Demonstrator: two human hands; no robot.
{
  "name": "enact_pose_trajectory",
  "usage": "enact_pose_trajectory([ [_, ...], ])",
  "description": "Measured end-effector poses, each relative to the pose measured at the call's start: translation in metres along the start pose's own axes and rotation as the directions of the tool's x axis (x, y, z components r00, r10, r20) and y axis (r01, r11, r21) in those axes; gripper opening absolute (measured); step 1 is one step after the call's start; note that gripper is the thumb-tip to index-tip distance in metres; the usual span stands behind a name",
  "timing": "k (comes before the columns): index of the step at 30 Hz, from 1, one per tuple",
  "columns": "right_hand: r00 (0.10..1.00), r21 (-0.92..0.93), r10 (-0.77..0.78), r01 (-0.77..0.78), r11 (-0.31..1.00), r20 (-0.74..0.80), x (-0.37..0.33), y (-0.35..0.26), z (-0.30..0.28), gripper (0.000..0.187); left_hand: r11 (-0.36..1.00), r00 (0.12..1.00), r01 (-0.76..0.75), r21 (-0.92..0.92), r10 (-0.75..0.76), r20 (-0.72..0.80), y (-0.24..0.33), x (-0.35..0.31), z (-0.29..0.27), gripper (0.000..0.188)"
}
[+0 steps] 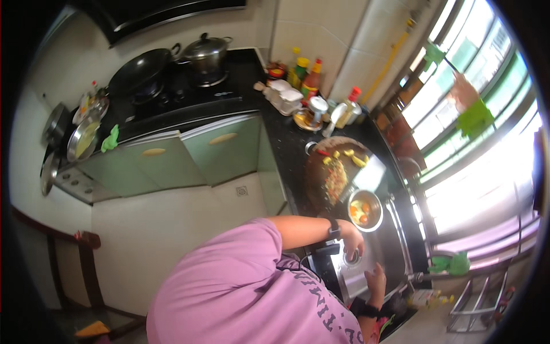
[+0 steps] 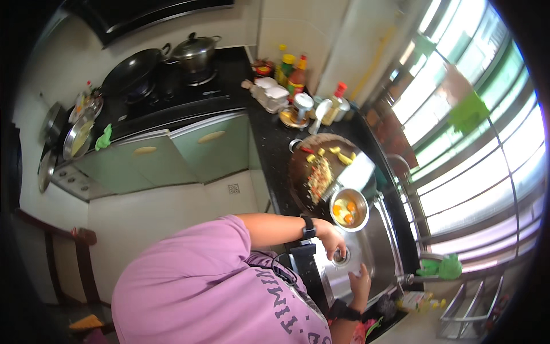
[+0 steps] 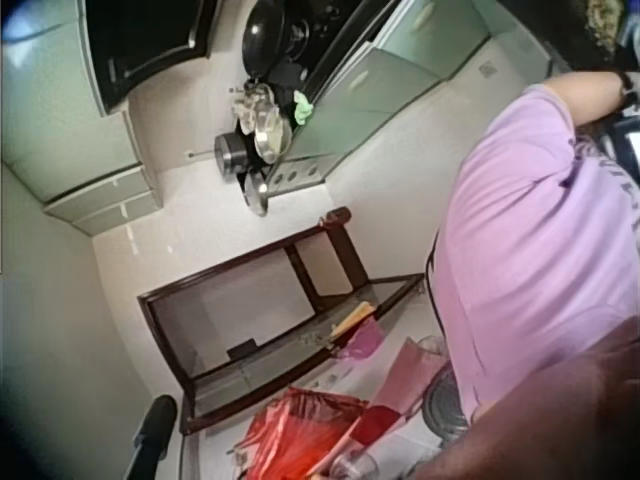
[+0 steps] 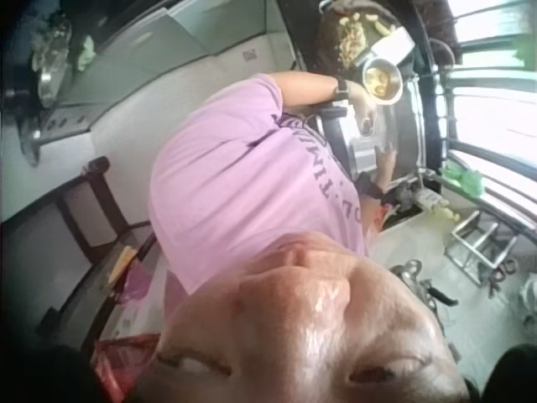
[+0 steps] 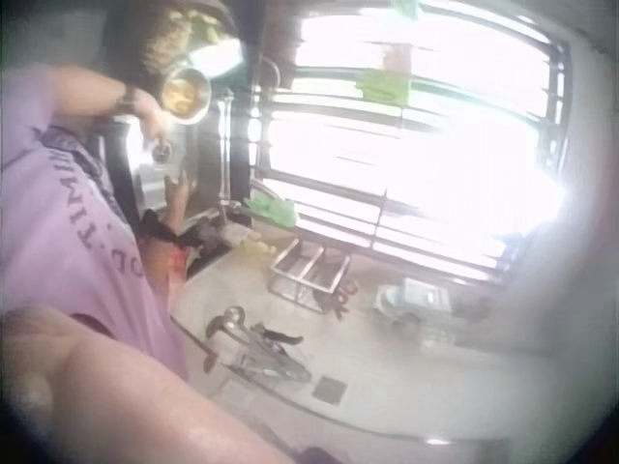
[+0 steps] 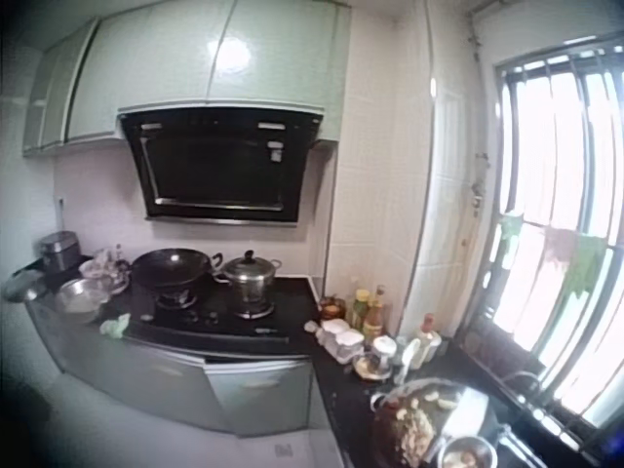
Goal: The recorder cracks two eggs into a small bowl, retrieves chopsticks from a nearby appliance, beats the eggs, and pours them into a frying pan on the stove.
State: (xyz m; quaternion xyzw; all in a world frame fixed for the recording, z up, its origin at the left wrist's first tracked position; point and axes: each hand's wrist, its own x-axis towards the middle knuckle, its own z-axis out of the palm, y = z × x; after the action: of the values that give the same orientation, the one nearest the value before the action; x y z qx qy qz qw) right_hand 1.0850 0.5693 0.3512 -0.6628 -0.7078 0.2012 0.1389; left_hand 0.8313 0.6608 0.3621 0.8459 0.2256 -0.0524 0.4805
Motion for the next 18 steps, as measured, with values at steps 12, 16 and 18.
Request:
enact_pose_trajectory([
  [12, 0.691, 0.188, -0.578, 0.558, 0.808, 0.434, 0.019, -0.304, 0.075, 0.043, 0.503, 0.276, -0.257, -0.825, -0.780, -0.562, -0.107, -0.518, 0.190, 0.050],
  [16, 0.503, 0.491, -0.579, 0.311, 0.814, 0.642, 0.034, -0.395, 0.129, 0.046, 0.388, -0.251, -0.548, -0.741, -0.922, -0.296, -0.131, -0.638, 0.388, 0.048],
  [18, 0.552, 0.097, -0.750, 0.778, 0.620, 0.364, 0.059, -0.407, 0.184, 0.046, 0.297, -0.438, -0.618, -0.728, -0.899, 0.005, -0.110, -0.657, 0.478, 0.036],
])
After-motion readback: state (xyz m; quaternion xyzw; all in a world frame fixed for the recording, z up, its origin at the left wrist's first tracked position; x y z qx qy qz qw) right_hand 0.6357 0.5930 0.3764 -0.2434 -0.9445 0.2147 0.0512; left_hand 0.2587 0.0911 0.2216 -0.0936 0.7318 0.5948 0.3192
